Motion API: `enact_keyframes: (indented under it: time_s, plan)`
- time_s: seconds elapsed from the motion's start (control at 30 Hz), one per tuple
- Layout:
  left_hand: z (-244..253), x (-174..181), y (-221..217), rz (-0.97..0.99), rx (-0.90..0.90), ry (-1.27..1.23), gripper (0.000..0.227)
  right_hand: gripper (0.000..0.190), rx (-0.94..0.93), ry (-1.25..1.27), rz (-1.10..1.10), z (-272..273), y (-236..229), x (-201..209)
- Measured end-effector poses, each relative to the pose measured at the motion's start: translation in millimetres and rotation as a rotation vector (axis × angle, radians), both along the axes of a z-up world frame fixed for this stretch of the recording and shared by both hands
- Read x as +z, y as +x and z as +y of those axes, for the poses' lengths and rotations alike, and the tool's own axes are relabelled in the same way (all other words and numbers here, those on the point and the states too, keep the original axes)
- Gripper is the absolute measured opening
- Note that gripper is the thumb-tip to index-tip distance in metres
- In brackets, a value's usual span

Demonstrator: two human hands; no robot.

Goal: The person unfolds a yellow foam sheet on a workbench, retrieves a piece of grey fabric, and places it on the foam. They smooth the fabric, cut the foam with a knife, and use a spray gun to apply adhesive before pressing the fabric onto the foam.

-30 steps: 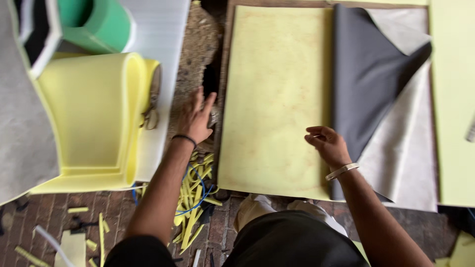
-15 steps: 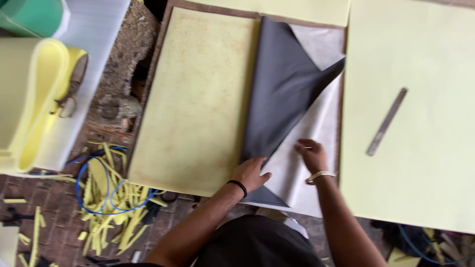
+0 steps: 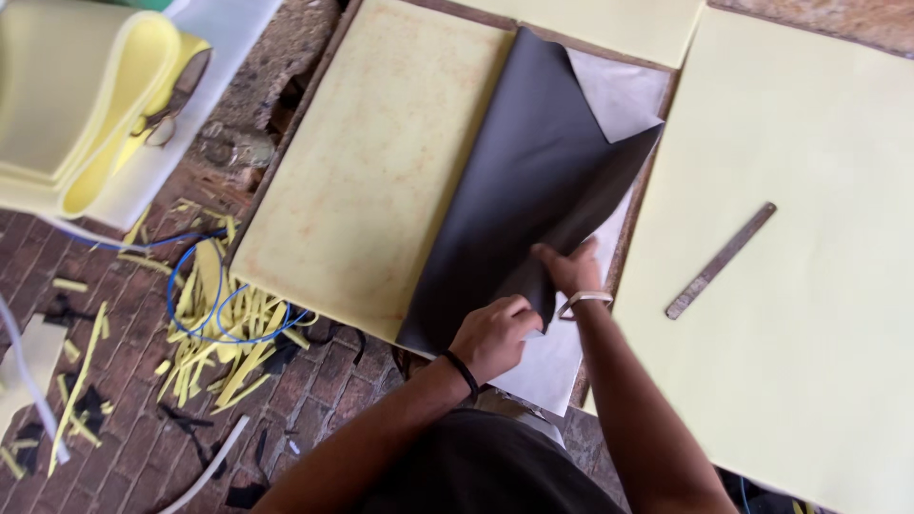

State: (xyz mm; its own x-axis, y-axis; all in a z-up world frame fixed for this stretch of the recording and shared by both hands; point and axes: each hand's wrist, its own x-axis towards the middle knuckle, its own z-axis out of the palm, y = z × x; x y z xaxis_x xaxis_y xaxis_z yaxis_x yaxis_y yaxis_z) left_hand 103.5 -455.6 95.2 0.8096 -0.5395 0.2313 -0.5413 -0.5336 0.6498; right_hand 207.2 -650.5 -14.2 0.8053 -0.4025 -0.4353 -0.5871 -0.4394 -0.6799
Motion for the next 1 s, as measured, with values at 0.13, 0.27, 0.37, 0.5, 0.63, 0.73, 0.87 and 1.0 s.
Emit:
enact_keyframes:
  time_s: [0.13, 0.27, 0.37, 0.5, 0.63, 0.73, 0.87, 1.0]
  plan:
    - [8, 50, -5, -0.148, 0.036, -0.076, 0.018, 0.045, -0.328, 0.626, -0.167, -31, 34, -9]
    - [53, 83, -13, -0.273, 0.22, -0.111, 0.02, 0.021, -0.414, 0.998, -0.189, -32, 57, 0]
    - [100, 100, -13, -0.329, 0.416, -0.089, 0.017, 0.01, -0.405, 1.32, -0.157, -14, 66, 13]
    - [161, 112, -15, -0.45, 0.648, -0.163, 0.016, 0.017, -0.297, 1.399, -0.213, 21, 77, 25]
    - [210, 105, -15, -0.498, 0.846, -0.175, 0.016, 0.014, -0.129, 1.394, -0.263, 56, 68, 12]
    - [241, 97, -5, -0.408, 0.916, -0.246, 0.017, 0.021, 0.325, 1.072, -0.36, 92, 22, -17]
    - [280, 84, 14, -0.415, 0.9, -0.256, 0.018, 0.058, 0.802, -0.275, -0.172, 112, -43, -43]
    - [326, 62, 31, -0.323, 0.911, -0.29, 0.02, 0.088, 0.722, -0.669, -0.219, 118, -39, -39]
